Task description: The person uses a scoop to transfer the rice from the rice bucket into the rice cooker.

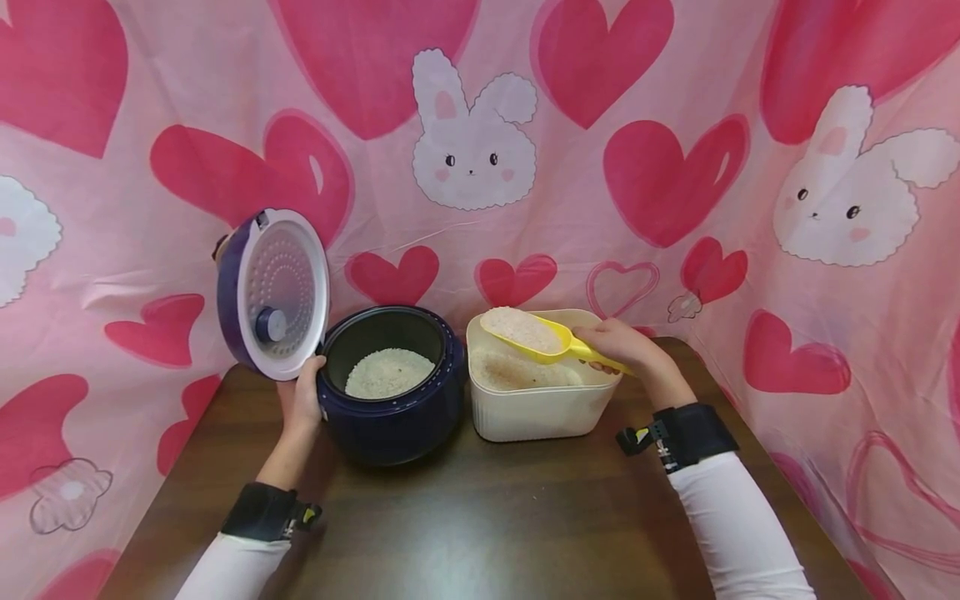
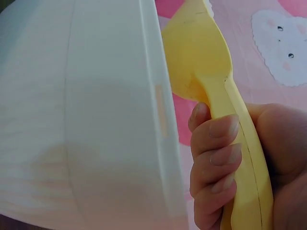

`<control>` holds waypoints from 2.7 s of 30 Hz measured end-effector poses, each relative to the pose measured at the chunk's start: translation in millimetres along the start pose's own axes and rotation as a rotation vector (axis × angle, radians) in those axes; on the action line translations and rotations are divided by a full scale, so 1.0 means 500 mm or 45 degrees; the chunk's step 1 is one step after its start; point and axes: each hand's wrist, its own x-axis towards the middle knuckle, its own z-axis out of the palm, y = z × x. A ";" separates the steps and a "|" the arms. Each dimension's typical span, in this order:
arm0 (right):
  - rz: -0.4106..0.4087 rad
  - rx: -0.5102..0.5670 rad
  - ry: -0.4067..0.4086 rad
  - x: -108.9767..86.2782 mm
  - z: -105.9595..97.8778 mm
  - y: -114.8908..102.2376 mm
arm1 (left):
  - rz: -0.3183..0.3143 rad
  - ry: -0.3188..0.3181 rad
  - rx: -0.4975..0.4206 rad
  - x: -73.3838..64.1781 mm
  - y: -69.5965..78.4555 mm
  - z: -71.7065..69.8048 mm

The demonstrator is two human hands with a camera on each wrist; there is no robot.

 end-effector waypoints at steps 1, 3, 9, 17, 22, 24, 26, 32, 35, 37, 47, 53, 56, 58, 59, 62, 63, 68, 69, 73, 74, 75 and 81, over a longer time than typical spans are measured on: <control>-0.001 0.000 0.006 0.001 0.001 -0.004 | -0.001 0.000 -0.005 0.000 0.000 0.000; -0.022 -0.004 0.010 0.004 0.004 -0.012 | 0.001 -0.002 -0.005 0.001 0.000 0.000; -0.054 -0.058 0.039 0.020 0.017 -0.048 | -0.017 -0.006 0.023 0.004 0.000 0.000; -0.112 -0.153 0.020 0.052 0.047 -0.114 | -0.018 -0.006 0.019 0.003 -0.001 0.000; -0.153 -0.192 0.028 0.076 0.067 -0.157 | -0.019 -0.013 0.012 0.007 -0.001 0.001; -0.164 -0.226 0.049 0.082 0.073 -0.175 | -0.017 -0.011 0.011 0.008 -0.001 0.002; -0.152 -0.278 0.077 0.086 0.080 -0.192 | -0.010 -0.011 0.009 0.008 -0.001 0.002; -0.084 -0.447 0.124 0.094 0.102 -0.233 | -0.012 -0.007 0.023 0.006 -0.002 0.000; -0.051 -0.518 0.149 0.095 0.114 -0.251 | -0.012 -0.009 0.029 0.004 -0.001 -0.001; -0.042 -0.552 0.168 0.096 0.121 -0.261 | -0.013 -0.010 0.022 0.003 -0.002 -0.001; -0.066 -0.681 0.256 0.097 0.146 -0.295 | -0.011 -0.012 -0.034 0.002 -0.001 -0.001; -0.097 -0.758 0.328 0.096 0.155 -0.313 | -0.015 0.001 -0.048 0.002 0.002 0.000; -0.118 -0.810 0.361 0.093 0.161 -0.320 | -0.014 0.001 -0.051 0.002 0.003 0.001; -0.139 -0.844 0.386 0.093 0.166 -0.322 | -0.015 0.001 -0.048 0.000 0.003 0.002; -0.149 -0.856 0.399 0.093 0.169 -0.322 | -0.015 0.003 -0.041 -0.001 0.003 0.002; -0.190 -0.897 0.458 0.093 0.176 -0.325 | -0.012 0.001 -0.020 -0.003 0.003 0.002; -0.199 -0.909 0.483 0.093 0.178 -0.326 | -0.011 -0.001 -0.016 -0.003 0.004 0.002; -0.241 -0.957 0.579 0.091 0.187 -0.338 | -0.017 -0.001 -0.008 -0.004 0.003 0.004; -0.244 -0.961 0.588 0.091 0.188 -0.340 | -0.021 0.001 -0.006 -0.004 0.003 0.004; -0.239 -0.989 0.615 0.091 0.195 -0.348 | -0.027 0.004 -0.008 -0.003 0.002 0.004; -0.233 -0.997 0.619 0.092 0.197 -0.350 | -0.029 0.003 -0.011 -0.003 0.002 0.005; -0.229 -1.007 0.628 0.092 0.198 -0.350 | -0.031 0.003 -0.009 -0.003 0.002 0.005; -0.214 -1.040 0.670 0.096 0.208 -0.356 | -0.018 -0.010 -0.012 0.003 0.001 0.002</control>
